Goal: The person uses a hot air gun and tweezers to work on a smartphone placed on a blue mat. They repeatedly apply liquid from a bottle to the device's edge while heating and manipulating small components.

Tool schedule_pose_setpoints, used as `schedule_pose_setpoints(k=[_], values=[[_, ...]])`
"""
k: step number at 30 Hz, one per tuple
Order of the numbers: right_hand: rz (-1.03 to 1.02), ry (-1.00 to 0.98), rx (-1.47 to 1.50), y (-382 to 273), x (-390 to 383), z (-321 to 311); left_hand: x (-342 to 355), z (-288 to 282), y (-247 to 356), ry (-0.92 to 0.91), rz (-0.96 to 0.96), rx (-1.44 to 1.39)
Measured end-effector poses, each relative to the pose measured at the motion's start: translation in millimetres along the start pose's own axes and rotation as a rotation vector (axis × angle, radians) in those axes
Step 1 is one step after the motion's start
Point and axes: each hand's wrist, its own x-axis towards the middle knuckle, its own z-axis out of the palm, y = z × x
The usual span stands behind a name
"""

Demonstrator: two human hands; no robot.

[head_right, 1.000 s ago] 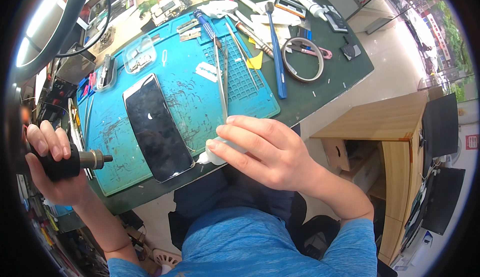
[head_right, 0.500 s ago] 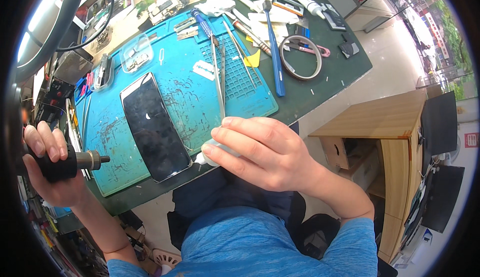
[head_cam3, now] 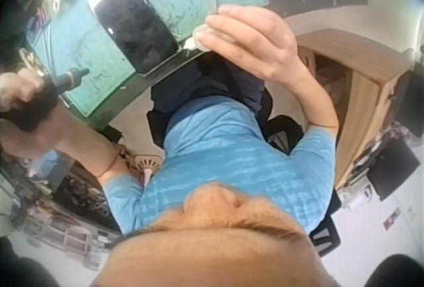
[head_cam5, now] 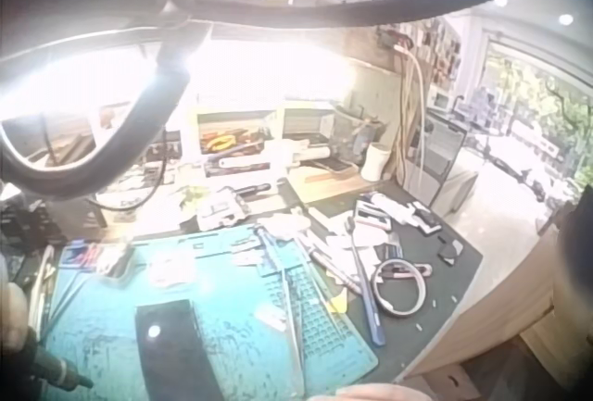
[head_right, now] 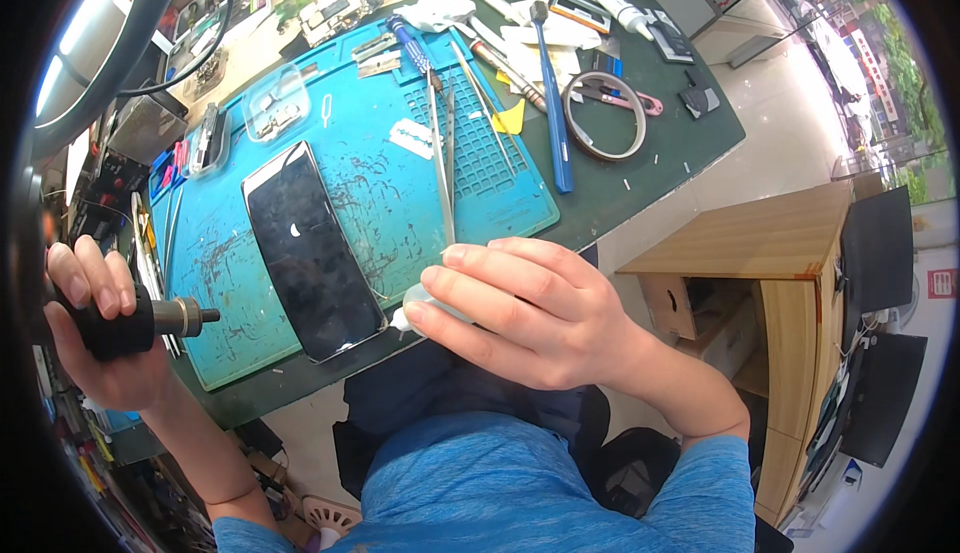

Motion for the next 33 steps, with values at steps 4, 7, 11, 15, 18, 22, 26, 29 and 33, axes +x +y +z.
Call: schedule_pose_setpoints(k=[4, 7, 11, 15, 18, 22, 26, 29, 33], values=[[0.087, 0.009, 0.058, 0, 2, -2, -1, -2, 2, -0.027, -0.032, -0.004], [0.288, 0.011, 0.307, 5, 5, -5, -2, -5, 6, -0.042, -0.051, -0.014], [0.792, 0.268, 0.945, 13, 36, 15, -1, -5, -5, -0.081, -0.001, -0.04], [0.502, 0.106, 0.498, 50, 88, 56, -2, -6, -7, -0.069, 0.108, -0.014], [0.603, 0.028, 0.389, 61, 105, 81, -2, -4, -12, -0.065, 0.131, -0.011], [0.533, 0.003, 0.264, 73, 98, 86, -3, -5, -9, -0.049, 0.084, -0.003], [0.185, 0.024, 0.03, 112, 81, 43, -4, -8, -5, -0.068, -0.016, -0.025], [-0.199, -0.188, -0.116, 120, 70, 31, -2, -2, -1, -0.059, -0.02, 0.023], [-0.405, -0.237, -0.171, 126, 63, 29, -2, -2, 1, -0.041, -0.006, 0.006]])
